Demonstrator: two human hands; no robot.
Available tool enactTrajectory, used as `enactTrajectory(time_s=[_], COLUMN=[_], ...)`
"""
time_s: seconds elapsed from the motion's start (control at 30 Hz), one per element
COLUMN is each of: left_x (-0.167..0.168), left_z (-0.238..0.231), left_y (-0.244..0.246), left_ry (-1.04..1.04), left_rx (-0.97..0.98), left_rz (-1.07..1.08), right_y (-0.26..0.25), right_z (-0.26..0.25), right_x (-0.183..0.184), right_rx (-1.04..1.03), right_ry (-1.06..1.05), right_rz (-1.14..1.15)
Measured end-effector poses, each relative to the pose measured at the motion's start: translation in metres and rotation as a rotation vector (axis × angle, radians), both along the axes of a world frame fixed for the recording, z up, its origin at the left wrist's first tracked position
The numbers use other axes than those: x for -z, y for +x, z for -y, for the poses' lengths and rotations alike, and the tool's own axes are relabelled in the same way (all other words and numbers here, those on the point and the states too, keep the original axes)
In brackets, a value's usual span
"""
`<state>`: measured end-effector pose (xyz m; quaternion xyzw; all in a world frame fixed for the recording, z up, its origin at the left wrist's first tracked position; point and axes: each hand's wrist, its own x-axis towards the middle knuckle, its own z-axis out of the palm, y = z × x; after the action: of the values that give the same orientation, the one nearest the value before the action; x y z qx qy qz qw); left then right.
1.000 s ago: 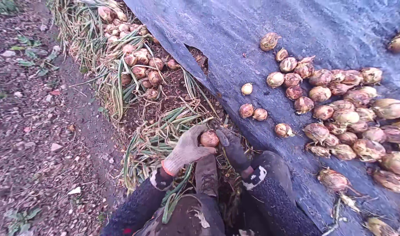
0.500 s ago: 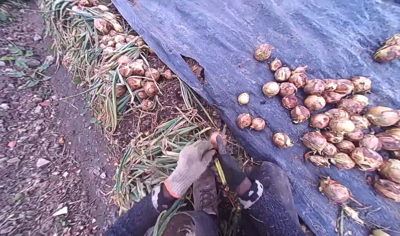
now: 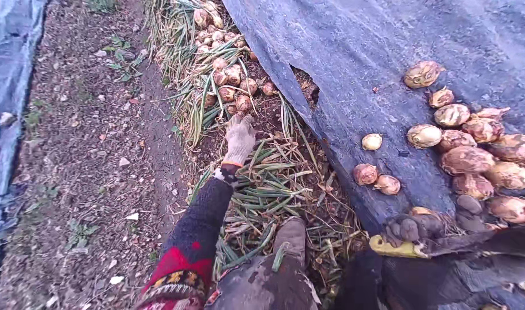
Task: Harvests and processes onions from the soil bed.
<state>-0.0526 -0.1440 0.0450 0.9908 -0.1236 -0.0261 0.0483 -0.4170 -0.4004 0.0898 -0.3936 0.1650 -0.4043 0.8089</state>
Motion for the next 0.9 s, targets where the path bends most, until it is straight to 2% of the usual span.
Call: enactTrajectory(time_s=[0.1,0.17,0.3,0.4,0.47,0.57,0.63,0.67,0.73,0.83,0.9], left_x=[0.039,0.057,0.063,0.035,0.010,-0.028,-0.048,-0.055,-0.064,-0.075,-0.068], left_z=[-0.039,-0.052,-0.052,-0.028,-0.011,0.013,0.025,0.029,0.032,0.027,0.022], left_y=[0.055,0.077,0.080,0.032,-0.017,-0.103,-0.156,-0.180,-0.220,-0.249,-0.253], left_ry=[0.086,0.154,0.082,-0.141,-0.367,-0.622,-0.718,-0.720,-0.627,-0.508,-0.494], left_rx=[-0.148,-0.207,-0.220,0.009,0.148,0.258,0.297,0.304,0.326,0.341,0.262], left_rz=[-0.092,-0.159,-0.115,-0.111,-0.227,-0.568,-0.803,-0.882,-0.895,-0.719,-0.616], right_y=[0.027,0.039,0.045,0.044,0.043,0.040,0.035,0.031,0.018,0.001,-0.010], right_z=[-0.030,-0.045,-0.064,-0.066,-0.067,-0.071,-0.073,-0.073,-0.072,-0.067,-0.068], right_x=[0.024,0.046,0.069,0.067,0.066,0.061,0.049,0.043,0.035,0.032,0.014], right_rx=[-0.121,-0.285,-0.502,-0.541,-0.510,-0.504,-0.540,-0.555,-0.588,-0.618,-0.626], right_ry=[0.013,-0.048,-0.247,-0.368,-0.406,-0.335,-0.196,-0.122,-0.036,-0.126,-0.160], right_rz=[-0.494,-0.742,-0.952,-0.978,-0.966,-0.832,-0.682,-0.611,-0.519,-0.520,-0.460])
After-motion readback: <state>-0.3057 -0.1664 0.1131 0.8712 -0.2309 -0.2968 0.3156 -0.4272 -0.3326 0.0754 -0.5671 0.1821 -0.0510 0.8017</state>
